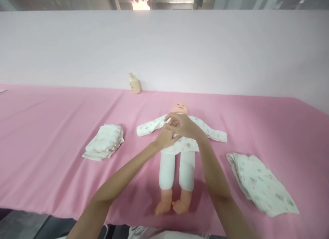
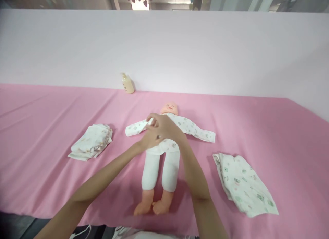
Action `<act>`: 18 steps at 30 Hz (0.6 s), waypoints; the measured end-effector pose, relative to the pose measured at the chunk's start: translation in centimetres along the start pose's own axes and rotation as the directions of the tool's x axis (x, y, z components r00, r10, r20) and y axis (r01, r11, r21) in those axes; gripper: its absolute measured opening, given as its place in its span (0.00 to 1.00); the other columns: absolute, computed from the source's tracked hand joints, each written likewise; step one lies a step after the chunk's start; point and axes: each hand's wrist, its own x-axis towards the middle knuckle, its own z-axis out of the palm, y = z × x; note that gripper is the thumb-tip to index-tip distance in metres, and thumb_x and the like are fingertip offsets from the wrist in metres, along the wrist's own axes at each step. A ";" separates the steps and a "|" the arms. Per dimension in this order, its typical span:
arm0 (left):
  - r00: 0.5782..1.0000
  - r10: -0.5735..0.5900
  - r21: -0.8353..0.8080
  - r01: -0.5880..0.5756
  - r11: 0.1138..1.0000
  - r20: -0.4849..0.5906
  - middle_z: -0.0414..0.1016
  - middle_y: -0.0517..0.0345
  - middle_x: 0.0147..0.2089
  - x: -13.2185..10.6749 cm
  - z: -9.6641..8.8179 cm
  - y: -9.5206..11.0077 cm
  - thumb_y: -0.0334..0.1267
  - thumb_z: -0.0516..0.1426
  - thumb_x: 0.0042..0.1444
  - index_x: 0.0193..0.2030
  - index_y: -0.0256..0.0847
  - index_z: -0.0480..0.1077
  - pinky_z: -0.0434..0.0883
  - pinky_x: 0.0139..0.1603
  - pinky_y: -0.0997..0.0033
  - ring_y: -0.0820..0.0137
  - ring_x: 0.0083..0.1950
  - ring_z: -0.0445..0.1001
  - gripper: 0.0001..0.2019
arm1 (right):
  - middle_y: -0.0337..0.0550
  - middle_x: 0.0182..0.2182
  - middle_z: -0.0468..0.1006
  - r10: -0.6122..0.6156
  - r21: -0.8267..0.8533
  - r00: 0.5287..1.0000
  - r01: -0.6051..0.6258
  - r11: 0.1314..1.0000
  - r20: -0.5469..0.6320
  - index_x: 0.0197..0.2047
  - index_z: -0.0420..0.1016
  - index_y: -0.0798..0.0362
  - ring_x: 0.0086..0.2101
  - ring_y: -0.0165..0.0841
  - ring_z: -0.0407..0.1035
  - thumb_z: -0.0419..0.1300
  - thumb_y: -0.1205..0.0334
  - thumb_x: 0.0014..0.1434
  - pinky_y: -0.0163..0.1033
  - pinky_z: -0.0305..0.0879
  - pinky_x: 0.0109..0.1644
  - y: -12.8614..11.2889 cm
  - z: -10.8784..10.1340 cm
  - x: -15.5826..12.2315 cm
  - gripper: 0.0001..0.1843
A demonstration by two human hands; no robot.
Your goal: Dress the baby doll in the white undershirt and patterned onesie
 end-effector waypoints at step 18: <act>0.983 0.140 -0.025 -0.144 0.989 -0.120 0.60 0.47 0.65 -4.3 2.7 -2.5 0.35 0.52 0.55 0.54 0.37 0.69 0.53 0.68 0.56 0.59 0.67 0.57 0.19 | 0.38 0.27 0.68 0.261 -0.140 0.799 -0.392 0.909 -0.541 0.25 0.63 0.52 0.28 0.30 0.62 0.55 0.56 0.57 0.35 0.55 0.34 9.0 5.6 -1.7 0.13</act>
